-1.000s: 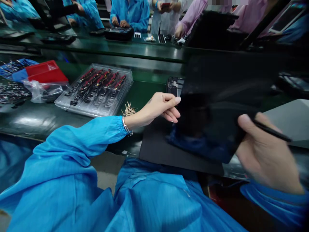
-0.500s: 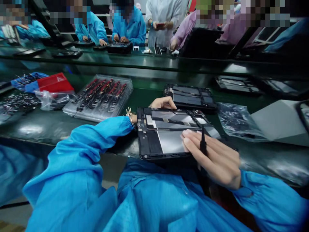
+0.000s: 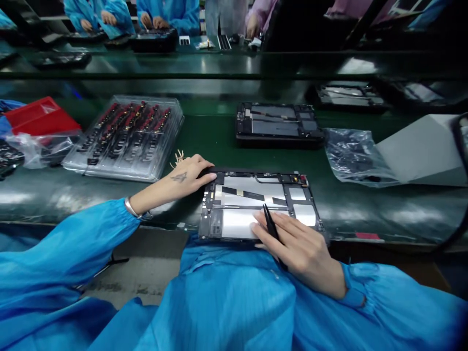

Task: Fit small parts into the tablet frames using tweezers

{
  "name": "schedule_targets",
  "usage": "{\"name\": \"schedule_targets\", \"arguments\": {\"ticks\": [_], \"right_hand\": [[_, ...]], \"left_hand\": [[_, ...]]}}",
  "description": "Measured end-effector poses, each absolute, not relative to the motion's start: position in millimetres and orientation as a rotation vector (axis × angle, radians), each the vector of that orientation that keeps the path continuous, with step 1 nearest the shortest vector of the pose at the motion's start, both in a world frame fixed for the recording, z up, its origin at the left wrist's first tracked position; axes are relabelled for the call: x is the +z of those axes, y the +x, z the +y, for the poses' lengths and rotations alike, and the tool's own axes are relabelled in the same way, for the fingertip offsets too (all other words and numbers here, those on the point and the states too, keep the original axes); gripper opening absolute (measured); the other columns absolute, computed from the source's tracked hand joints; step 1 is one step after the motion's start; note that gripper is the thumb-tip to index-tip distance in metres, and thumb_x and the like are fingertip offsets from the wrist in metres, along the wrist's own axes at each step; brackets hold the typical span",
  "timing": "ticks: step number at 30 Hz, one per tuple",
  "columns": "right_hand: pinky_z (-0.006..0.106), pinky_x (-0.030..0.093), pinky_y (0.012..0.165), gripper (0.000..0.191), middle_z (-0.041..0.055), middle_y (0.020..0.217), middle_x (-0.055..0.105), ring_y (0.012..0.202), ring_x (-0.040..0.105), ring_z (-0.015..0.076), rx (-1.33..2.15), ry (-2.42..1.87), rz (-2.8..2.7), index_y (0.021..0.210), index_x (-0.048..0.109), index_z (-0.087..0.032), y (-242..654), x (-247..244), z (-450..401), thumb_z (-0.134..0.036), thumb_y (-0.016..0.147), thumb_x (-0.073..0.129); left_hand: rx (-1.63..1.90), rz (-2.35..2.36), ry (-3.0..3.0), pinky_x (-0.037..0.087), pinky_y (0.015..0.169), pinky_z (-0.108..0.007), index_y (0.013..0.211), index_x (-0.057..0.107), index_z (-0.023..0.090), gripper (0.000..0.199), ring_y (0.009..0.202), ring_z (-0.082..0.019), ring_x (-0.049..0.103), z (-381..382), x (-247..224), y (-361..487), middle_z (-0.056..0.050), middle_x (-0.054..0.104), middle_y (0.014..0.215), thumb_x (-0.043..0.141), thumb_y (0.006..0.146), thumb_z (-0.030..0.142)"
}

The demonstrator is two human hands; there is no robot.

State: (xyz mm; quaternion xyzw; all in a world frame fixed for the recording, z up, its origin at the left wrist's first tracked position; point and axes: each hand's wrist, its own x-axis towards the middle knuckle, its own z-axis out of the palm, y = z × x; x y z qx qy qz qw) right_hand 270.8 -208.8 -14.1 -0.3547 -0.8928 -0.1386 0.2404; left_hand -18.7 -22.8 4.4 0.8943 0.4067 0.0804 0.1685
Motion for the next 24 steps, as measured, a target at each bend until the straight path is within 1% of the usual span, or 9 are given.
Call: {"name": "schedule_targets", "arguments": {"ticks": [5, 7, 9, 12, 14, 16, 18, 20, 24], "right_hand": [[0.051, 0.058, 0.107, 0.04, 0.0169, 0.136, 0.068, 0.127, 0.066, 0.0331, -0.23, -1.006, -2.385, 0.133, 0.065, -0.009, 269.2, -24.4, -206.7, -0.019, 0.095, 0.069], [0.052, 0.056, 0.111, 0.041, 0.0166, 0.139, 0.066, 0.131, 0.063, 0.0322, -0.191, -1.004, -2.349, 0.133, 0.064, -0.009, 269.7, -24.6, -205.5, -0.017, 0.093, 0.071], [0.051, 0.053, 0.114, 0.042, 0.0167, 0.14, 0.065, 0.134, 0.06, 0.0305, -0.186, -0.984, -2.319, 0.133, 0.064, -0.009, 270.2, -24.8, -203.3, -0.014, 0.092, 0.072], [0.049, 0.053, 0.114, 0.04, 0.0174, 0.138, 0.066, 0.134, 0.061, 0.0294, -0.23, -0.927, -2.287, 0.13, 0.064, -0.009, 272.7, -22.7, -195.5, -0.019, 0.092, 0.073], [0.051, 0.053, 0.114, 0.039, 0.0185, 0.137, 0.067, 0.135, 0.06, 0.0302, -0.261, -0.865, -2.264, 0.129, 0.065, -0.009, 277.7, -17.1, -186.0, -0.028, 0.095, 0.071], [0.053, 0.051, 0.114, 0.038, 0.019, 0.137, 0.066, 0.137, 0.058, 0.031, -0.291, -0.81, -2.228, 0.129, 0.064, -0.011, 286.2, -8.3, -172.1, -0.031, 0.098, 0.067], [0.052, 0.052, 0.112, 0.036, 0.017, 0.136, 0.067, 0.137, 0.058, 0.0305, -0.309, -0.782, -2.188, 0.132, 0.063, -0.015, 296.9, 0.2, -153.8, -0.027, 0.098, 0.065], [0.049, 0.056, 0.109, 0.039, 0.014, 0.133, 0.07, 0.132, 0.062, 0.0292, -0.316, -0.767, -2.148, 0.133, 0.063, -0.02, 307.3, 4.1, -133.0, -0.02, 0.095, 0.067], [0.042, 0.061, 0.101, 0.035, 0.0126, 0.127, 0.073, 0.124, 0.068, 0.0256, -0.219, -0.844, -2.086, 0.129, 0.064, -0.02, 319.0, -6.9, -98.6, -0.013, 0.095, 0.065]], "left_hand": [[0.364, 1.211, 2.219, 0.048, 0.102, -0.048, 0.127, 0.064, 0.016, 0.053, 0.109, -0.03, 0.063, -32.3, 3.2, -15.1, -0.013, 0.067, 0.116, 0.053, 0.093, 0.055], [0.425, 1.139, 1.89, 0.052, 0.1, -0.045, 0.134, 0.058, 0.017, 0.058, 0.111, -0.029, 0.065, -44.2, 13.1, -11.2, -0.012, 0.069, 0.119, 0.063, 0.088, 0.052], [0.471, 1.065, 1.53, 0.057, 0.091, -0.037, 0.149, 0.042, 0.023, 0.075, 0.113, -0.026, 0.068, -61.3, 26.1, -5.4, -0.012, 0.069, 0.126, 0.073, 0.084, 0.044], [0.569, 1.062, 1.205, 0.056, 0.068, -0.023, 0.16, 0.023, 0.035, 0.098, 0.095, -0.019, 0.072, -83.2, 43.3, 3.0, -0.009, 0.069, 0.128, 0.08, 0.081, 0.032], [0.694, 1.074, 1.151, 0.053, 0.062, -0.019, 0.16, 0.025, 0.036, 0.097, 0.084, -0.015, 0.072, -85.1, 50.9, 5.8, -0.006, 0.071, 0.122, 0.08, 0.08, 0.027], [0.828, 1.084, 1.149, 0.054, 0.063, -0.019, 0.159, 0.032, 0.032, 0.095, 0.078, -0.013, 0.07, -70.9, 57.2, 6.1, -0.004, 0.073, 0.111, 0.081, 0.078, 0.025], [0.985, 1.089, 1.17, 0.056, 0.065, -0.021, 0.154, 0.04, 0.024, 0.088, 0.075, -0.013, 0.068, -39.0, 64.7, 6.1, -0.003, 0.073, 0.104, 0.081, 0.076, 0.022], [1.172, 1.066, 1.213, 0.057, 0.07, -0.022, 0.144, 0.05, 0.018, 0.075, 0.077, -0.012, 0.068, 8.7, 74.3, 8.7, -0.004, 0.073, 0.104, 0.08, 0.075, 0.018], [1.451, 1.098, 1.244, 0.056, 0.076, -0.024, 0.131, 0.057, 0.017, 0.052, 0.08, -0.013, 0.067, 123.8, 96.1, 26.9, -0.003, 0.072, 0.099, 0.076, 0.082, 0.013]]}}
